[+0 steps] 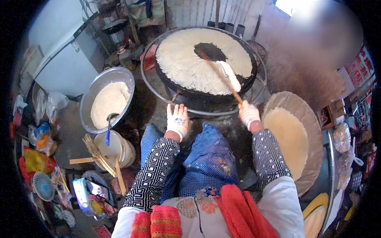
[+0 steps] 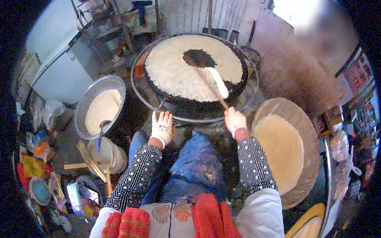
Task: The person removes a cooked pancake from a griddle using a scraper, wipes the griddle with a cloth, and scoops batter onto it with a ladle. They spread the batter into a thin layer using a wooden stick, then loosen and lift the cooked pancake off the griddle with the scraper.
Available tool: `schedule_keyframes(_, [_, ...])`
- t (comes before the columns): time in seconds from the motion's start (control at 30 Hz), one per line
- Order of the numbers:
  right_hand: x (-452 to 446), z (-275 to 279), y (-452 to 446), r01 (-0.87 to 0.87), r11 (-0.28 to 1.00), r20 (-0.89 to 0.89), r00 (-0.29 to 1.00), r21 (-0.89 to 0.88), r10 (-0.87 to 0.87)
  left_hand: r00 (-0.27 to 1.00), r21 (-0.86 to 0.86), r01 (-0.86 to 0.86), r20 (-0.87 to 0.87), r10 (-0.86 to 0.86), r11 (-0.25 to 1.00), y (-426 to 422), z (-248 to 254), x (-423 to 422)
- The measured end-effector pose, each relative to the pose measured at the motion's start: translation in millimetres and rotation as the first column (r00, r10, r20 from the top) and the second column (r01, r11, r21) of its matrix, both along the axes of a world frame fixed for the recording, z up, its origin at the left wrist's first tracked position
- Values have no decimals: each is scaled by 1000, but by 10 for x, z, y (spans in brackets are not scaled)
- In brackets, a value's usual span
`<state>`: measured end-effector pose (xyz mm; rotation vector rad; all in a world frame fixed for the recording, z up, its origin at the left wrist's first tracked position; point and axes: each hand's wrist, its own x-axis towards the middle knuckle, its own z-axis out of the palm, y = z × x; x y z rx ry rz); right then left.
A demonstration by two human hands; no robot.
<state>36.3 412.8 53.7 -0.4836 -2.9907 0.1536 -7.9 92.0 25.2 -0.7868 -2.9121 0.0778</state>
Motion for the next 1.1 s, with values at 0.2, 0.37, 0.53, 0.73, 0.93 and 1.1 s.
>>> schedule_keyframes(0.2, [-115, -228, 345, 120, 992, -7, 993, 24, -120, 996, -58, -64, -57, 61, 996, -96, -105, -170])
schedule_keyframes(0.37, [170, -1, -78, -159, 985, -16, 987, -60, 158, 996, 27, -68, 58, 66, 997, -217, 177, -279])
schedule_keyframes(0.53, [139, -63, 159, 44, 991, -174, 982, -123, -66, 995, -57, -85, -61, 81, 995, -443, -98, -490])
schedule_keyframes(0.73, [138, -203, -34, -24, 977, 63, 997, -213, 38, 981, -66, 90, 177, -77, 994, 456, 281, 26])
schedule_keyframes(0.93, [52, 182, -200, 35, 978, -27, 999, -208, -41, 982, 78, 188, -36, -186, 979, 332, -222, -28])
schedule_keyframes(1.1, [-24, -142, -112, 107, 958, 54, 994, -266, -96, 991, 66, 130, -39, -128, 989, 218, -321, -174])
